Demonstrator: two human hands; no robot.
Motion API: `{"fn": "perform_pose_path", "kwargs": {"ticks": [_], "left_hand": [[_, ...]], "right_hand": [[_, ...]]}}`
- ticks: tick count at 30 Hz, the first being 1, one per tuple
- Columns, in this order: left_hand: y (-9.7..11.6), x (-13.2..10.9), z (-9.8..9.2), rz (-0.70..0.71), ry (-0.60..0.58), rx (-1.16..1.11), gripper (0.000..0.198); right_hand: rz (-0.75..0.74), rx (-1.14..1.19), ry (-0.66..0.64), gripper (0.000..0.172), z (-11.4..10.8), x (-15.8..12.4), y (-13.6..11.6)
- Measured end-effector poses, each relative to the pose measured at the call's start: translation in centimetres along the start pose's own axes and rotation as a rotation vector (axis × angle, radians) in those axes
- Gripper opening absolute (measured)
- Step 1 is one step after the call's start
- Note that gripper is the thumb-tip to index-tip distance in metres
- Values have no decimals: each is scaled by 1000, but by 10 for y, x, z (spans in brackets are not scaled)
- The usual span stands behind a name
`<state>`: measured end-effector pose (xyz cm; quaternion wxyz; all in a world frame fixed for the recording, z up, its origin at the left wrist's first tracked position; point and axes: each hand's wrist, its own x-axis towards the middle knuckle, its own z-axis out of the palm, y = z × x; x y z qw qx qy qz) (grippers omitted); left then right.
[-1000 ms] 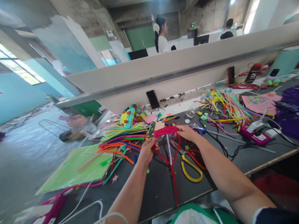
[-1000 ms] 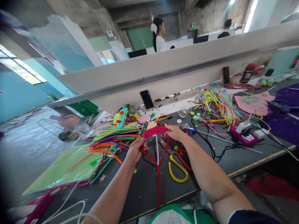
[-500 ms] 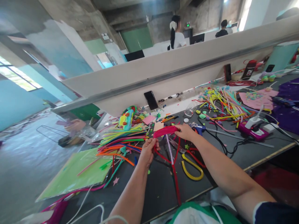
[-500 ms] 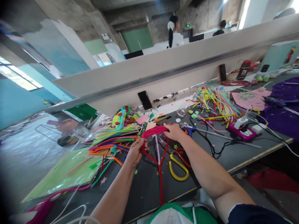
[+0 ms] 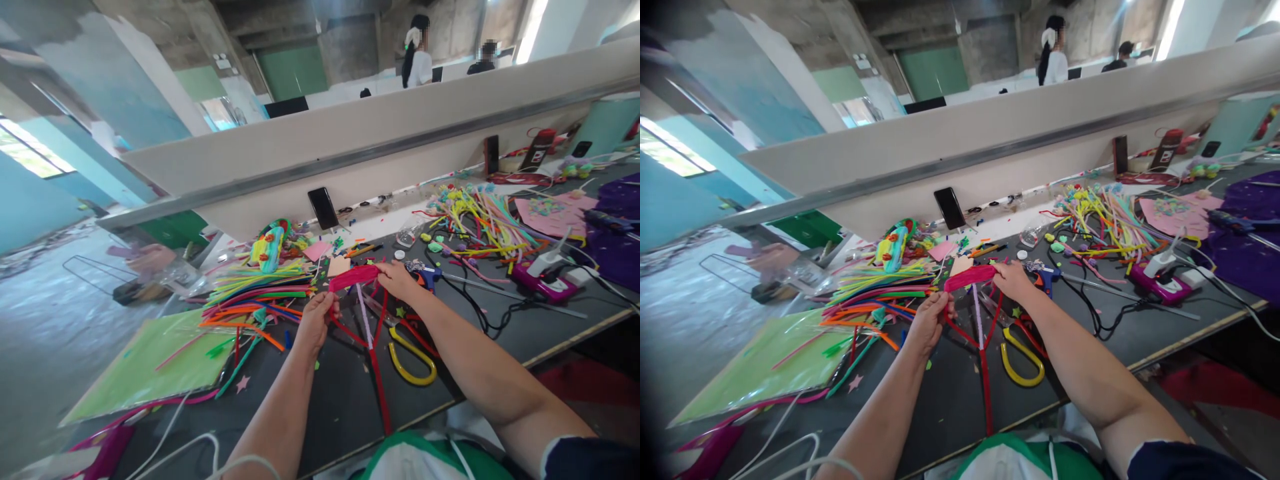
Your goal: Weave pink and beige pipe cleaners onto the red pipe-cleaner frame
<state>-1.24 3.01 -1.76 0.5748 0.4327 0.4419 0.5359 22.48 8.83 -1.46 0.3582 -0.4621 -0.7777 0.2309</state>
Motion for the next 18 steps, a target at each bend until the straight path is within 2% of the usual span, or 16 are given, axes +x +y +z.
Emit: {"fn": "perform_pose_path", "kwargs": {"ticks": [7, 12, 18], "left_hand": [[0, 1, -3, 8, 4, 20, 29], [0, 2, -3, 2, 7, 24, 32], [3, 0, -1, -3, 13, -8, 33]], "right_hand": [[22, 118, -68, 28, -12, -1, -10], [23, 78, -83, 26, -9, 0, -7], [-6, 7, -41, 26, -5, 0, -5]]}}
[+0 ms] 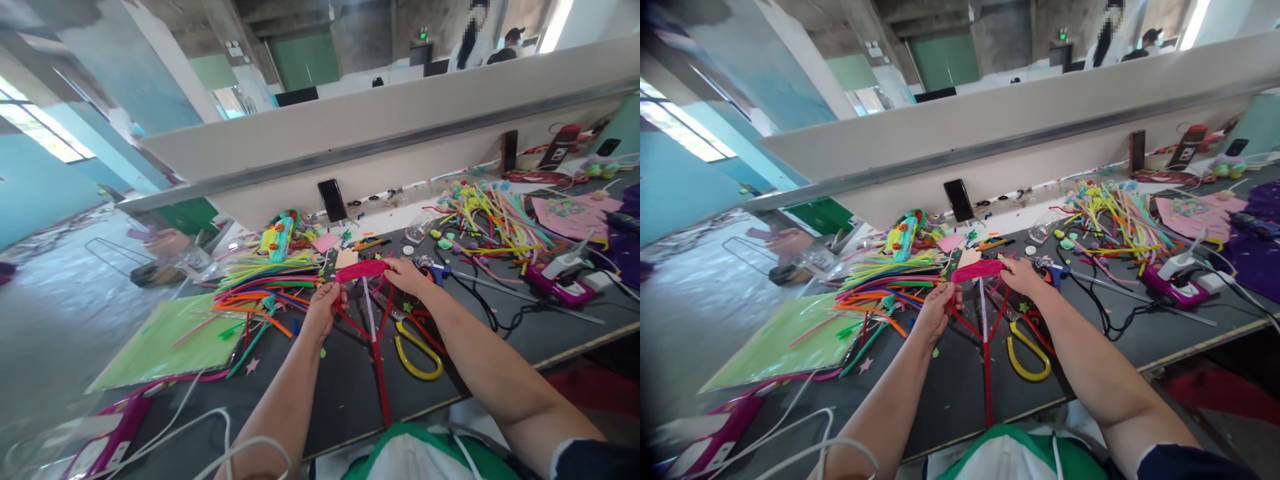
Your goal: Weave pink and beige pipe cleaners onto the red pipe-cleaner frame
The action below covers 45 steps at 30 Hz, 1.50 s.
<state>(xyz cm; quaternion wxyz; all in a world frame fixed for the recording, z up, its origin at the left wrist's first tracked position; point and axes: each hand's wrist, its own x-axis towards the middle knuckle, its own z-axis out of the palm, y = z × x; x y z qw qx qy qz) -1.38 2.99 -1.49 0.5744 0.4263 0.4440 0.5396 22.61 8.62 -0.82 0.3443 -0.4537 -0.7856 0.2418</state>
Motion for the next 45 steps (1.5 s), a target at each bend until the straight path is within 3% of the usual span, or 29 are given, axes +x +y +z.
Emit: {"fn": "perform_pose_path", "kwargs": {"ticks": [4, 10, 22, 32, 45], "left_hand": [[2, -4, 4, -37, 10, -64, 37], [4, -4, 5, -215, -111, -191, 60], [0, -1, 3, -149, -102, -222, 60], [8, -6, 4, -91, -54, -166, 41], [6, -7, 5, -20, 0, -112, 32]], "right_hand": [[-36, 86, 11, 24, -2, 0, -4], [-58, 266, 2, 24, -2, -1, -6], [-65, 331, -62, 26, -1, -4, -14], [-156, 171, -61, 26, 3, -4, -23], [-181, -127, 24, 38, 19, -5, -5]]}}
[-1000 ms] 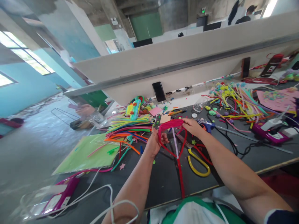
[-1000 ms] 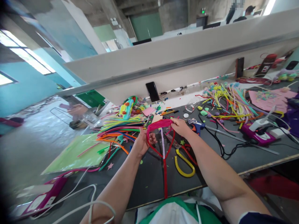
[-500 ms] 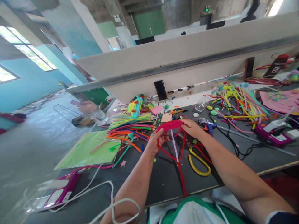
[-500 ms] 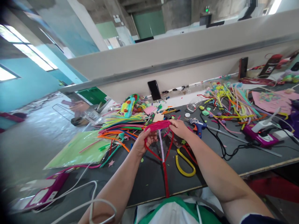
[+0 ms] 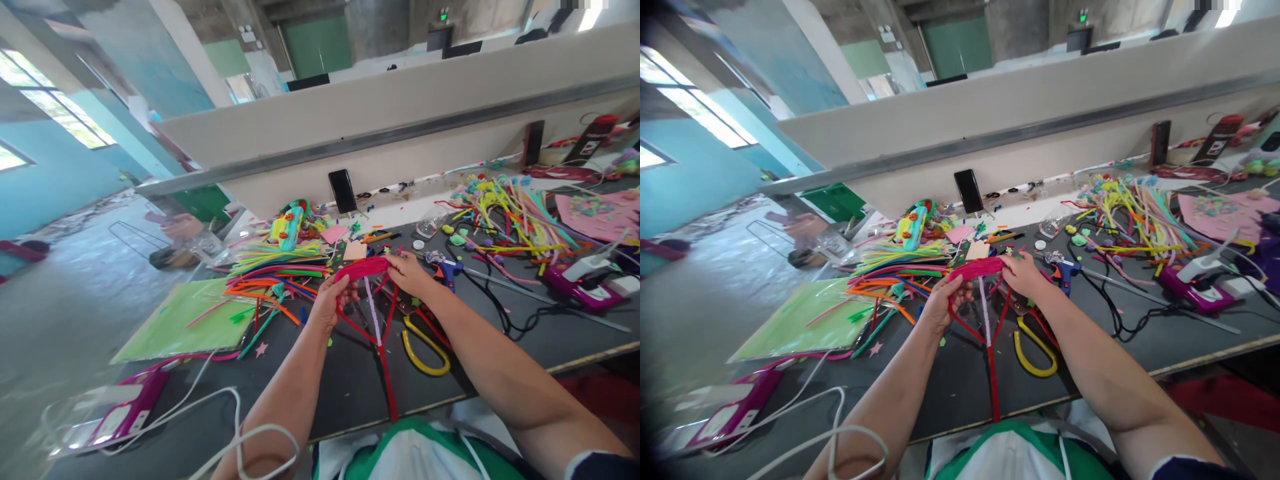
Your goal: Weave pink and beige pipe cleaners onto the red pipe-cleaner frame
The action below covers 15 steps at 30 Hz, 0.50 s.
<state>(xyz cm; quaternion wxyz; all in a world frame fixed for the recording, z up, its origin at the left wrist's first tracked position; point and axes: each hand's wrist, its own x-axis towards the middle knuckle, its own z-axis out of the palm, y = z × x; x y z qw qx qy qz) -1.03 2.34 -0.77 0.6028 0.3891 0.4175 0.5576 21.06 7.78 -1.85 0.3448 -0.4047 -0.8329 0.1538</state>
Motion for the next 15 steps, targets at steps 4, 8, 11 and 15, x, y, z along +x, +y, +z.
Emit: {"fn": "perform_pose_path", "kwargs": {"ticks": [4, 8, 11, 15], "left_hand": [[0, -1, 0, 20, -13, 4, 29], [0, -1, 2, 24, -14, 20, 31], [0, -2, 5, 19, 1, 22, 33], [0, -3, 6, -6, -14, 5, 33]], "right_hand": [[-27, -67, 11, 37, 3, -1, 3], [-22, -69, 26, 37, 5, 0, 5], [10, -33, 36, 36, 4, 2, 4], [38, 102, 21, 34, -4, 4, -2]]}}
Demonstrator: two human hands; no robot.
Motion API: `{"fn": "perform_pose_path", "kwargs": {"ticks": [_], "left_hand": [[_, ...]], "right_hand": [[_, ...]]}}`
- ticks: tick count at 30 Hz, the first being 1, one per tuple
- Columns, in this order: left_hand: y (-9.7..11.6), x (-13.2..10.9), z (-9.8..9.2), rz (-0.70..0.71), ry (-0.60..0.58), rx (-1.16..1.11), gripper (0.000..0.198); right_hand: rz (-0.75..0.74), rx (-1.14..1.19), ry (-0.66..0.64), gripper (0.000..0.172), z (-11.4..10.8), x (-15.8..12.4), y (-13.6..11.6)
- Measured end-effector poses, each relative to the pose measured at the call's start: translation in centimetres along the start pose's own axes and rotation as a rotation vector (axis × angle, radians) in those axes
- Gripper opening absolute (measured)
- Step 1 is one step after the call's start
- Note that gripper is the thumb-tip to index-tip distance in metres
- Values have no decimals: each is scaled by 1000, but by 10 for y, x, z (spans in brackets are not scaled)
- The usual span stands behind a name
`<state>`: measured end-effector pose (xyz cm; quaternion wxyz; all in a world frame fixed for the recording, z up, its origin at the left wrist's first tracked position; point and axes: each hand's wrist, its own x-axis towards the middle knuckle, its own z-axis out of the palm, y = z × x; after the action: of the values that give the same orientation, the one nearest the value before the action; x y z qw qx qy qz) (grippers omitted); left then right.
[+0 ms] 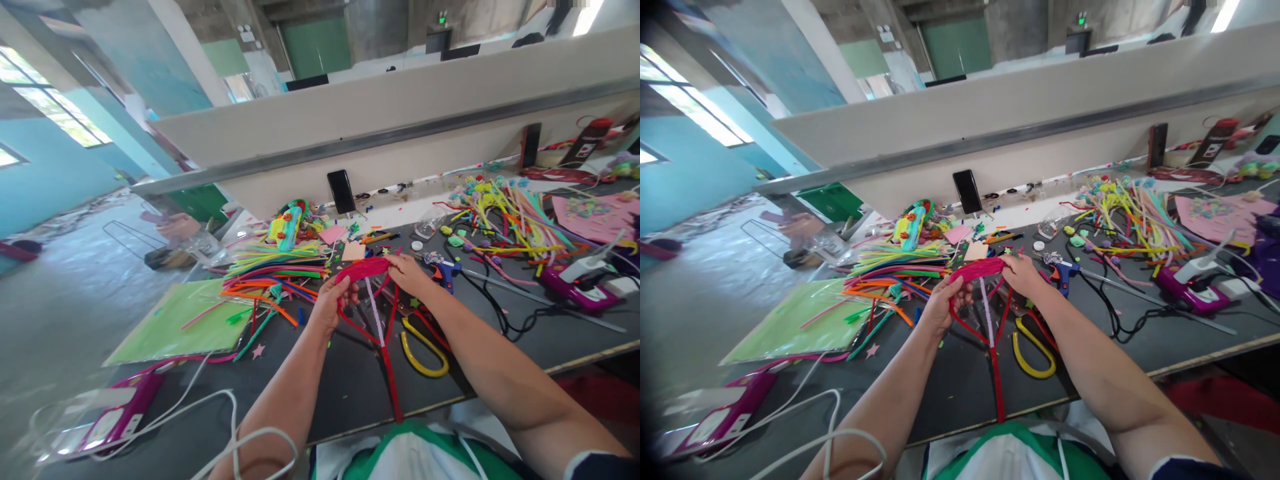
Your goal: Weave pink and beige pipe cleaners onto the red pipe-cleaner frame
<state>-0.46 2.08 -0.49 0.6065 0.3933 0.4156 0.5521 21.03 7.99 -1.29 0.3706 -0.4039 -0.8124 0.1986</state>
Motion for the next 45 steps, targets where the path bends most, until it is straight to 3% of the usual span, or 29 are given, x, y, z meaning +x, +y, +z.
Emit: {"fn": "perform_pose_path", "kwargs": {"ticks": [10, 15, 19, 25, 32, 40, 45], "left_hand": [[0, 1, -2, -32, -96, -41, 30], [5, -2, 0, -104, -167, -90, 41], [9, -2, -3, -223, -221, -219, 64], [-3, -4, 5, -241, -258, -162, 27], [-14, -16, 23, -282, -295, -49, 32], [-11, -13, 19, -229, -250, 23, 31], [-9, -11, 14, -218, -252, 3, 30]], "right_hand": [[230, 729, 58, 32, -14, -4, -2], [309, 781, -72, 31, -11, -3, 6], [338, 861, 24, 28, -14, -1, 10], [346, 817, 181, 27, -13, 1, 12], [307, 726, 101, 31, -4, 0, 7], [256, 801, 113, 34, -9, -2, -2], [227, 783, 57, 35, -12, -4, -1]]}}
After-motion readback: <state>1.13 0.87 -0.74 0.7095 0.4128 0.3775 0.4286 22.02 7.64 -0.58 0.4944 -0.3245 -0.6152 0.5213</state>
